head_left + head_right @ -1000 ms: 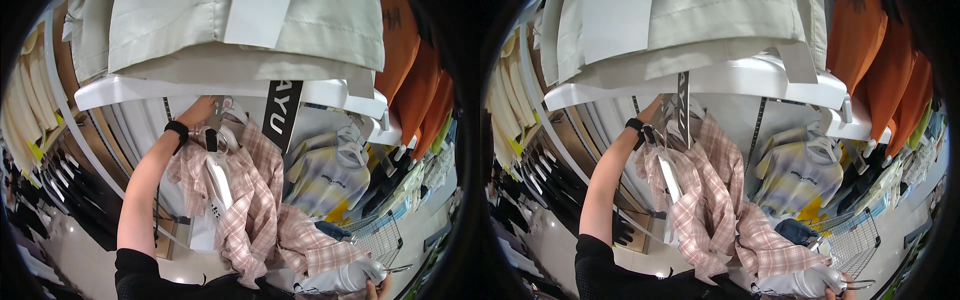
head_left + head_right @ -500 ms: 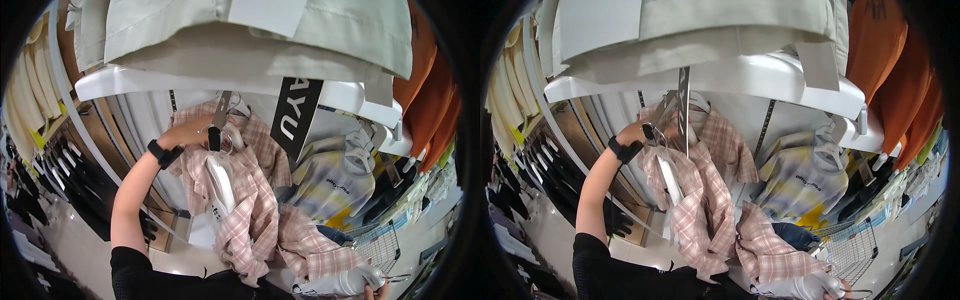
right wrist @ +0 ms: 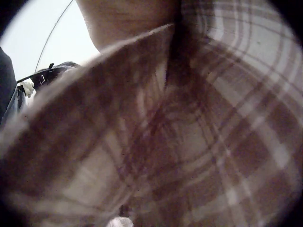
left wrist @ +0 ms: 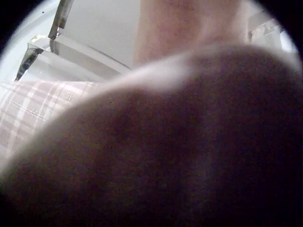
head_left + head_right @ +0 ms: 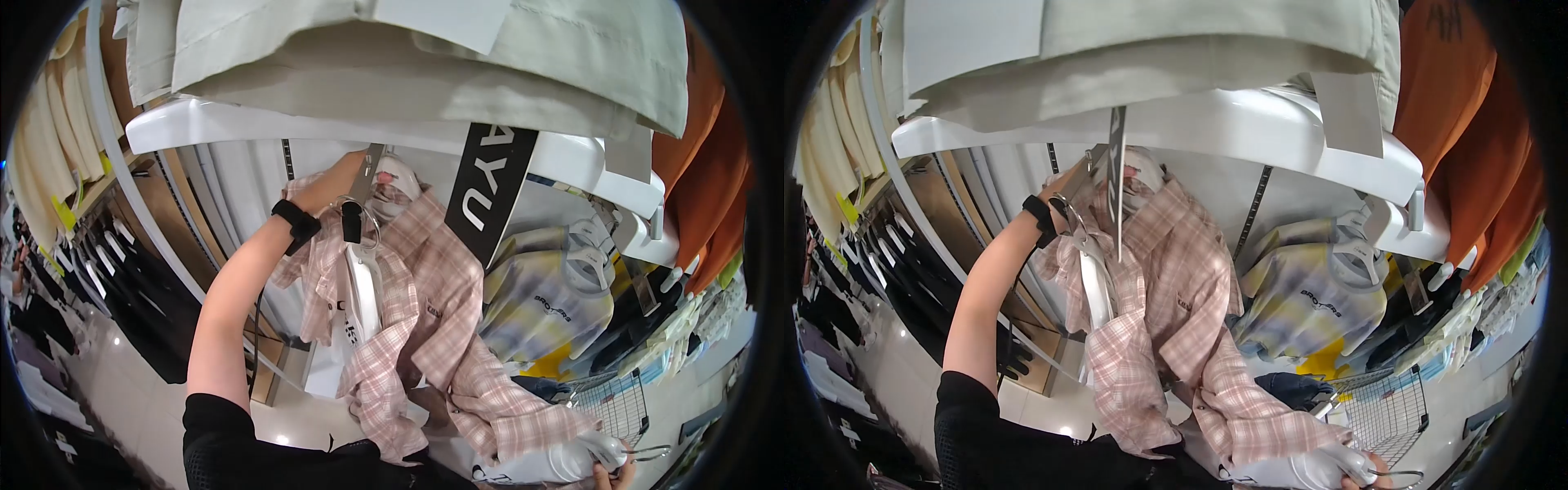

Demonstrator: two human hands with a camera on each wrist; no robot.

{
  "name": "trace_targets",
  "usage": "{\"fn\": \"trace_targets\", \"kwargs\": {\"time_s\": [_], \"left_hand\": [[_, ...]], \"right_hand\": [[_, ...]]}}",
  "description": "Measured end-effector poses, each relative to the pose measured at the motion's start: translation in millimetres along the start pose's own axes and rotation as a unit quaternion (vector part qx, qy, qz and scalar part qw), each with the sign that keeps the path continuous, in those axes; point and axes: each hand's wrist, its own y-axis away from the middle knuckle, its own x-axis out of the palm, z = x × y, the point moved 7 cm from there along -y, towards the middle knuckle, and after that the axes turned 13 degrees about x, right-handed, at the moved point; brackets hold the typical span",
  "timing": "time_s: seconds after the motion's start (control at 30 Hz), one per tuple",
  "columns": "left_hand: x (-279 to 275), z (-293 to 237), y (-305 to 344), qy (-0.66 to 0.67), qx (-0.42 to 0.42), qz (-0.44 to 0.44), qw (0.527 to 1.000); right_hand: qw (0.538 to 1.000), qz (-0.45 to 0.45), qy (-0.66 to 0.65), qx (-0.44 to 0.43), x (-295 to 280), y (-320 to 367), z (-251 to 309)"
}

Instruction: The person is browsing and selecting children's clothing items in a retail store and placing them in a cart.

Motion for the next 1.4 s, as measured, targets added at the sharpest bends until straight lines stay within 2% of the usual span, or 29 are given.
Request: {"fn": "trace_targets", "kwargs": {"time_s": [0.07, 0.1, 0.13, 0.17, 0.2, 0.27, 0.3, 0.33, 0.37, 0.4, 0.43, 0.47, 0.53, 0.6, 0.67, 0.73, 0.8, 0.87, 0.93, 1.03, 1.17, 1.23, 1.3, 1.4], "left_hand": [[-5.4, 28.4, -5.3, -0.006, 0.074, 0.016, 0.997], [-7.5, 29.4, -4.1, -0.103, 0.093, -0.011, 0.990], [-9.6, 35.6, -4.0, -0.149, 0.101, -0.003, 0.984], [-10.6, 35.9, -4.1, -0.194, 0.109, 0.005, 0.975], [-10.1, 37.3, -2.6, -0.191, 0.108, 0.008, 0.976], [-8.4, 29.3, 2.6, -0.133, 0.101, 0.000, 0.986], [-5.4, 17.6, 9.2, -0.162, -0.074, 0.022, 0.984], [-10.7, 25.4, 14.4, -0.160, -0.077, 0.026, 0.984], [-18.7, 14.2, 15.4, -0.286, 0.092, 0.035, 0.953], [-19.9, 3.0, 19.7, -0.281, 0.161, -0.002, 0.946], [-21.1, -8.2, 25.8, -0.280, 0.232, -0.039, 0.931], [-22.1, -18.7, 33.4, -0.283, 0.298, -0.074, 0.908], [-27.9, 17.4, 46.6, -0.146, 0.100, 0.040, 0.983], [-7.1, -10.9, 75.9, -0.133, 0.037, 0.051, 0.989], [-6.3, -4.8, 96.6, -0.117, -0.026, 0.067, 0.991], [-11.9, -4.3, 105.0, -0.135, 0.000, 0.060, 0.989], [-13.1, -1.3, 110.3, -0.151, 0.029, 0.048, 0.987], [-8.8, -17.0, 114.6, -0.177, 0.172, 0.039, 0.968], [-9.7, -25.6, 118.6, -0.199, 0.143, 0.044, 0.969], [-10.0, -25.2, 126.2, -0.247, 0.037, 0.073, 0.966], [-15.0, -37.5, 135.7, -0.260, 0.034, 0.036, 0.964], [-17.9, -45.6, 139.7, -0.322, -0.024, 0.037, 0.946], [-18.5, -49.8, 142.1, -0.338, -0.007, 0.018, 0.941], [-19.4, -51.9, 148.8, -0.390, 0.018, -0.011, 0.921]], "right_hand": [[1.000, -0.013, 0.016, 0.017, -15.7, -15.9, -21.7], [0.948, 0.110, -0.067, -0.291, -16.6, -18.1, -1.3], [0.930, 0.107, -0.120, -0.330, -35.8, -13.5, -21.9], [0.907, 0.105, -0.168, -0.370, -41.1, 4.9, -8.1], [0.971, -0.018, -0.182, -0.153, -58.6, 20.1, -26.2], [0.972, -0.039, -0.170, -0.155, -64.9, 30.2, 1.8], [0.961, -0.043, -0.170, -0.213, -68.5, 35.5, 14.4], [0.946, -0.046, -0.169, -0.272, -71.8, 42.7, 23.6], [0.952, -0.046, -0.147, -0.265, -76.4, 38.9, 23.0], [0.992, 0.023, 0.058, -0.109, -117.5, -8.0, -40.2], [0.992, 0.020, 0.058, -0.106, -111.3, -2.7, -32.0], [0.991, -0.003, 0.043, -0.127, -93.3, 6.3, 1.2], [0.984, -0.045, 0.012, -0.170, -57.9, 7.2, 66.5], [0.978, 0.013, -0.080, -0.193, -22.7, -19.3, 89.7], [0.972, -0.020, -0.032, -0.233, 12.6, -45.6, 107.6], [0.956, 0.213, -0.060, -0.193, 79.8, -41.2, 167.4], [0.922, 0.274, -0.010, -0.273, 122.5, -49.9, 192.9], [0.885, 0.301, 0.008, -0.356, 156.0, -48.5, 224.7], [0.853, 0.313, 0.018, -0.417, 184.6, -47.0, 254.7], [0.837, 0.332, 0.011, -0.434, 219.8, -49.9, 288.8], [0.800, 0.345, -0.022, -0.490, 265.7, -50.3, 326.0], [0.782, 0.352, -0.043, -0.512, 281.3, -41.2, 336.0], [0.802, 0.361, -0.036, -0.475, 297.3, -38.1, 340.4], [0.791, 0.367, -0.037, -0.487, 316.0, -33.6, 348.1]]}}
